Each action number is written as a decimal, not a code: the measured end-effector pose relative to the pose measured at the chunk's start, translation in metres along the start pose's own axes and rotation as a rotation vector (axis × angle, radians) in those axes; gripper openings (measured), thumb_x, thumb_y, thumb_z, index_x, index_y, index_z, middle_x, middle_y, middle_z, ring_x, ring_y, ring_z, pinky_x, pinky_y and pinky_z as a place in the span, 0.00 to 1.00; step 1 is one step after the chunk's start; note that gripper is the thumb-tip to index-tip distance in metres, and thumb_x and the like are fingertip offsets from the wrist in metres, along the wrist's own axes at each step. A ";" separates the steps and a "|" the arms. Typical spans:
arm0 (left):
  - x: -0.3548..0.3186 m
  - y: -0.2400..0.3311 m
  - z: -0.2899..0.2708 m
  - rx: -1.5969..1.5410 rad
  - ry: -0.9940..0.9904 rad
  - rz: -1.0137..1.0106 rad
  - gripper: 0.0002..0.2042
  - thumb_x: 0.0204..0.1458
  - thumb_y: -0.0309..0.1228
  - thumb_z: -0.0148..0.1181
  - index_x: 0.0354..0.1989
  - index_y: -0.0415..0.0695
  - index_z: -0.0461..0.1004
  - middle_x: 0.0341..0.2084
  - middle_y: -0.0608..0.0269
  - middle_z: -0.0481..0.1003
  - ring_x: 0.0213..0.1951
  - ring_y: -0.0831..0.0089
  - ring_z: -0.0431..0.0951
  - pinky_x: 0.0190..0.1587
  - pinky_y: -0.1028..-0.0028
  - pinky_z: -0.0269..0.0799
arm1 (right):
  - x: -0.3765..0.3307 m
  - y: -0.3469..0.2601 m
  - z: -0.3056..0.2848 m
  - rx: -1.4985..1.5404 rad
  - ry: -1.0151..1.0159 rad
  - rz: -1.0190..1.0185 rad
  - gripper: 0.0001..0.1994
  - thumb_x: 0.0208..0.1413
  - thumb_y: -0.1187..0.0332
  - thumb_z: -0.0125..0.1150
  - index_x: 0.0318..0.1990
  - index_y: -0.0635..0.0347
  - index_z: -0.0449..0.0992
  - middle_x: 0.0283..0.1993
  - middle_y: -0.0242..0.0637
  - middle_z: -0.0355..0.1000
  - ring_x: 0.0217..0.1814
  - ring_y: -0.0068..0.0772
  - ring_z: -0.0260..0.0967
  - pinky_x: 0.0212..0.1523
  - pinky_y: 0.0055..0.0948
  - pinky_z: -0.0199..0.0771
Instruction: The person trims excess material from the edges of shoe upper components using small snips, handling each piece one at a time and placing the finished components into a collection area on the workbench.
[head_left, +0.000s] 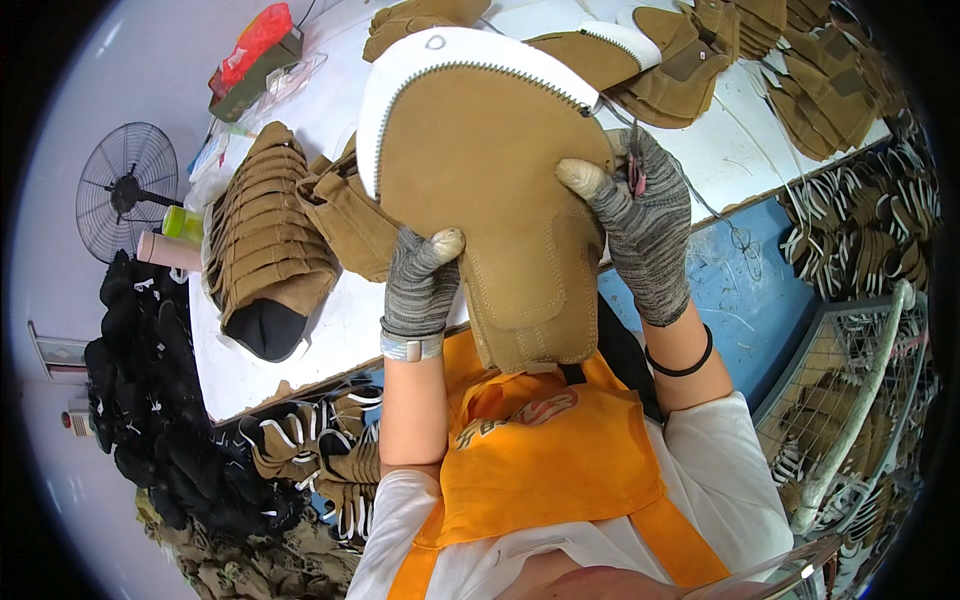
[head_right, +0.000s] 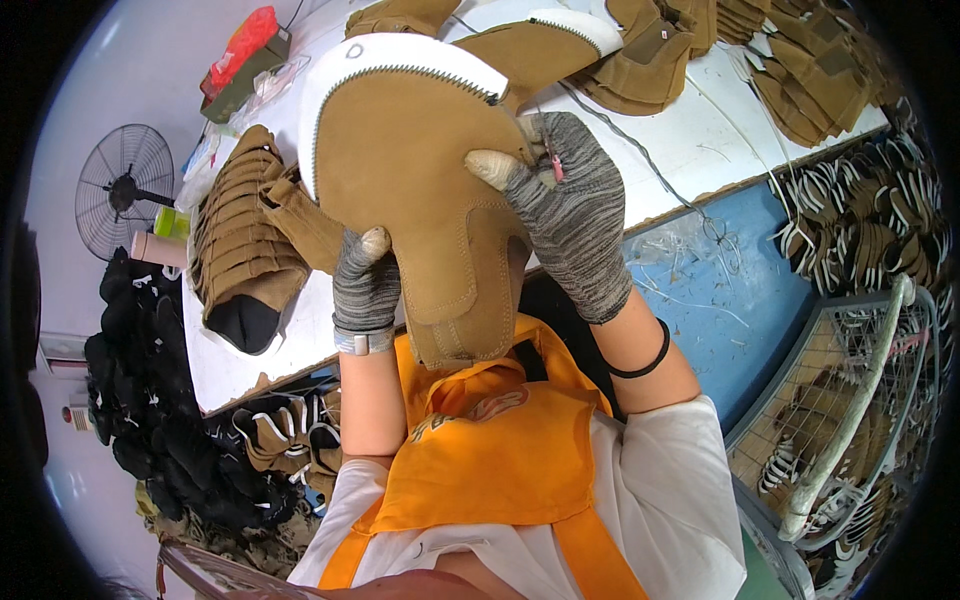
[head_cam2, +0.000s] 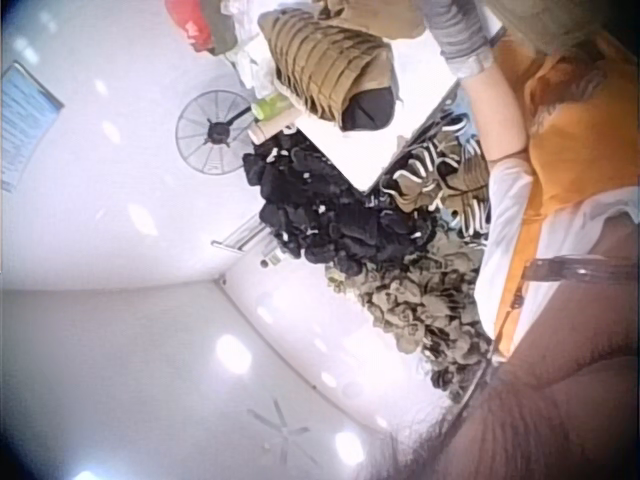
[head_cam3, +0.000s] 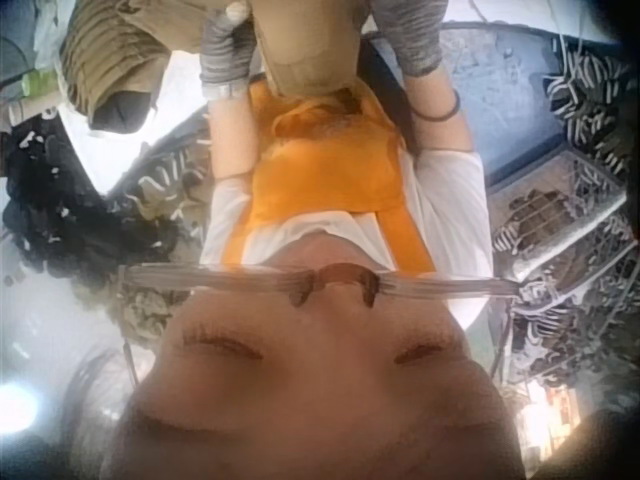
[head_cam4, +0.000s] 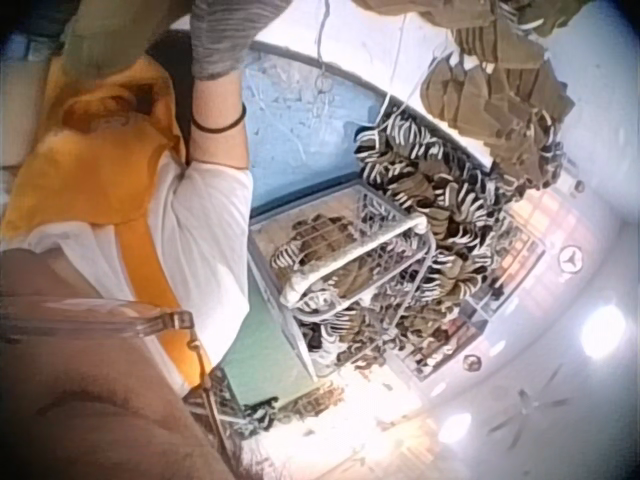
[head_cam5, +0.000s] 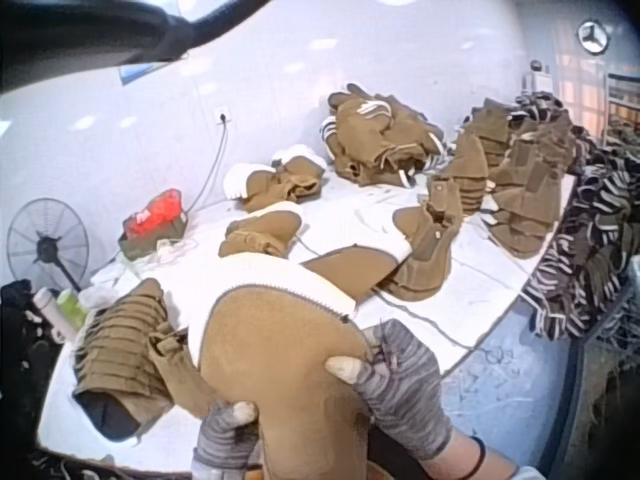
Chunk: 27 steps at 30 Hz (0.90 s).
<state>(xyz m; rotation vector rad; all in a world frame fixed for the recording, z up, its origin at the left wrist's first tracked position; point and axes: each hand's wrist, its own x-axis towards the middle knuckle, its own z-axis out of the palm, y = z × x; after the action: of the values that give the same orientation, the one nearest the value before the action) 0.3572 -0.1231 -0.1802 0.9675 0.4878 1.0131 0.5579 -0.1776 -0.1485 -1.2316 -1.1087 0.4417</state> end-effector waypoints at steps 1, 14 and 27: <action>-0.002 -0.001 0.001 -0.015 0.019 0.011 0.37 0.37 0.40 0.71 0.57 0.37 0.65 0.50 0.55 0.71 0.53 0.61 0.72 0.57 0.63 0.67 | -0.001 0.000 0.000 0.014 -0.007 -0.015 0.19 0.47 0.56 0.71 0.38 0.63 0.78 0.29 0.34 0.75 0.29 0.24 0.72 0.32 0.23 0.73; -0.010 0.005 0.004 0.256 0.057 0.117 0.27 0.40 0.36 0.69 0.50 0.36 0.71 0.42 0.57 0.76 0.43 0.65 0.76 0.47 0.68 0.72 | -0.015 -0.005 -0.013 -0.160 -0.052 -0.232 0.10 0.50 0.69 0.67 0.39 0.62 0.77 0.34 0.37 0.74 0.34 0.30 0.73 0.36 0.26 0.73; -0.005 -0.009 0.002 0.229 0.009 -0.027 0.31 0.42 0.40 0.68 0.55 0.36 0.67 0.45 0.56 0.73 0.46 0.67 0.74 0.51 0.69 0.69 | -0.012 0.020 -0.006 -0.490 -0.308 -0.215 0.10 0.54 0.66 0.60 0.37 0.64 0.75 0.32 0.46 0.72 0.34 0.46 0.71 0.38 0.36 0.74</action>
<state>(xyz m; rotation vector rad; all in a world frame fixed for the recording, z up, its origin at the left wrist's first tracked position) 0.3607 -0.1299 -0.1871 1.1570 0.6330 0.9519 0.5631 -0.1832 -0.1715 -1.4762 -1.6629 0.2006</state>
